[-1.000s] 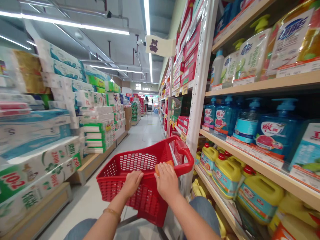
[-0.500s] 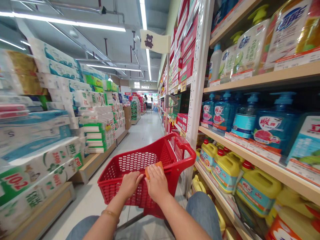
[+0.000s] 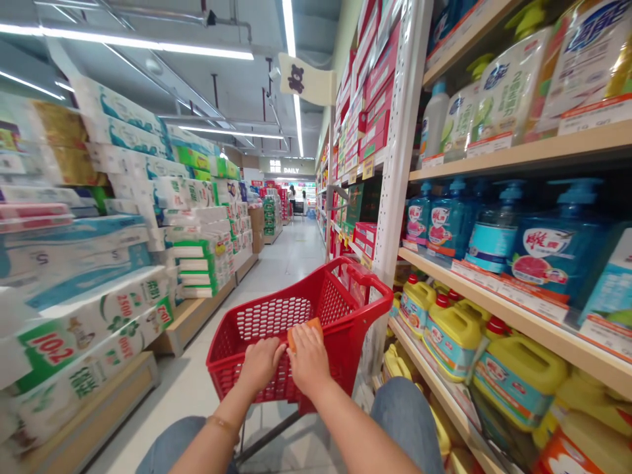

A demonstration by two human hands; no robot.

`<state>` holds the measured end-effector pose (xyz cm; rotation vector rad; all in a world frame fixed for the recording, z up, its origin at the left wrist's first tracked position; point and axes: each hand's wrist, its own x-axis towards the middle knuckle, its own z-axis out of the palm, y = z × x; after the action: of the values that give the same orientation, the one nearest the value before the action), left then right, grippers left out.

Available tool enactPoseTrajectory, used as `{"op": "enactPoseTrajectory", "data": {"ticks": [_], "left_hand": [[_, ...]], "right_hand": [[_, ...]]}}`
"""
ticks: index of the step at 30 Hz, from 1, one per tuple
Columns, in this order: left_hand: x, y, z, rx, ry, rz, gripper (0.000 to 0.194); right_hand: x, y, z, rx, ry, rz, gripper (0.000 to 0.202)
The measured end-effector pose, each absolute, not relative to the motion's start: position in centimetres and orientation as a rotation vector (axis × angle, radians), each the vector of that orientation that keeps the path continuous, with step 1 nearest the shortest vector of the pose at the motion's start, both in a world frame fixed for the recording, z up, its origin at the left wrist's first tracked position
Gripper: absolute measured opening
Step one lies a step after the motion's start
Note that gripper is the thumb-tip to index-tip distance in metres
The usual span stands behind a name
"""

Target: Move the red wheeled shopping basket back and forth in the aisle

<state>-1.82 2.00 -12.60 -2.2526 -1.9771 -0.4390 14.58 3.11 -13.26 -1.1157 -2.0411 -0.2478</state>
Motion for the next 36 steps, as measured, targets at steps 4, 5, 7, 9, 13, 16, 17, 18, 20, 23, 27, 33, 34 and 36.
{"op": "enactPoseTrajectory", "data": {"ticks": [4, 5, 7, 9, 13, 16, 17, 18, 20, 23, 27, 33, 34, 36], "left_hand": [[-4.3, 1.4, -13.1, -2.063, -2.065, -0.401, 0.036], [-5.2, 1.3, -13.2, -2.045, -2.092, -0.38, 0.035], [-6.9, 1.3, -13.3, -2.094, -2.12, -0.353, 0.036], [-7.8, 1.4, -13.3, -2.133, -2.156, -0.344, 0.037], [-6.5, 1.4, -13.1, -2.104, -2.179, -0.301, 0.038], [-4.6, 1.1, -13.1, -2.116, -2.123, -0.304, 0.038], [-4.2, 1.0, -13.1, -2.142, -2.095, -0.32, 0.037], [-4.1, 0.9, -13.3, -2.178, -2.068, -0.342, 0.038], [-4.5, 0.9, -13.6, -2.248, -2.046, -0.395, 0.039], [-6.1, 0.9, -14.3, -2.272, -2.084, -0.446, 0.04], [-6.8, 0.8, -14.7, -2.223, -2.089, -0.475, 0.039], [-4.9, 0.1, -14.5, -2.274, -2.061, -0.505, 0.038], [-4.8, 0.0, -14.5, -2.311, -2.032, -0.543, 0.038], [-5.2, -0.4, -14.7, -2.399, -1.963, -0.616, 0.04]], "right_hand": [[16.3, 3.7, -12.9, -1.031, -2.134, -0.224, 0.045], [17.3, 4.1, -12.5, -1.049, -2.116, -0.233, 0.044], [19.3, 4.9, -11.6, -1.134, -2.045, -0.268, 0.042], [20.4, 5.6, -11.0, -1.225, -1.979, -0.289, 0.042], [18.5, 5.8, -11.5, -1.314, -1.938, -0.208, 0.041], [15.1, 4.9, -12.8, -1.195, -2.044, -0.111, 0.041], [14.3, 4.5, -13.2, -1.143, -2.081, -0.092, 0.042], [13.7, 4.3, -13.4, -1.099, -2.112, -0.078, 0.042], [13.6, 4.2, -13.5, -1.051, -2.146, -0.065, 0.041], [15.6, 5.4, -12.7, -1.099, -2.112, -0.072, 0.037], [17.8, 7.4, -11.9, -1.224, -2.007, -0.104, 0.036], [13.9, 5.2, -13.6, -1.13, -2.083, -0.032, 0.038], [13.3, 4.5, -13.9, -1.074, -2.117, -0.013, 0.039], [13.0, 3.8, -14.2, -0.978, -2.178, 0.016, 0.04]]}}
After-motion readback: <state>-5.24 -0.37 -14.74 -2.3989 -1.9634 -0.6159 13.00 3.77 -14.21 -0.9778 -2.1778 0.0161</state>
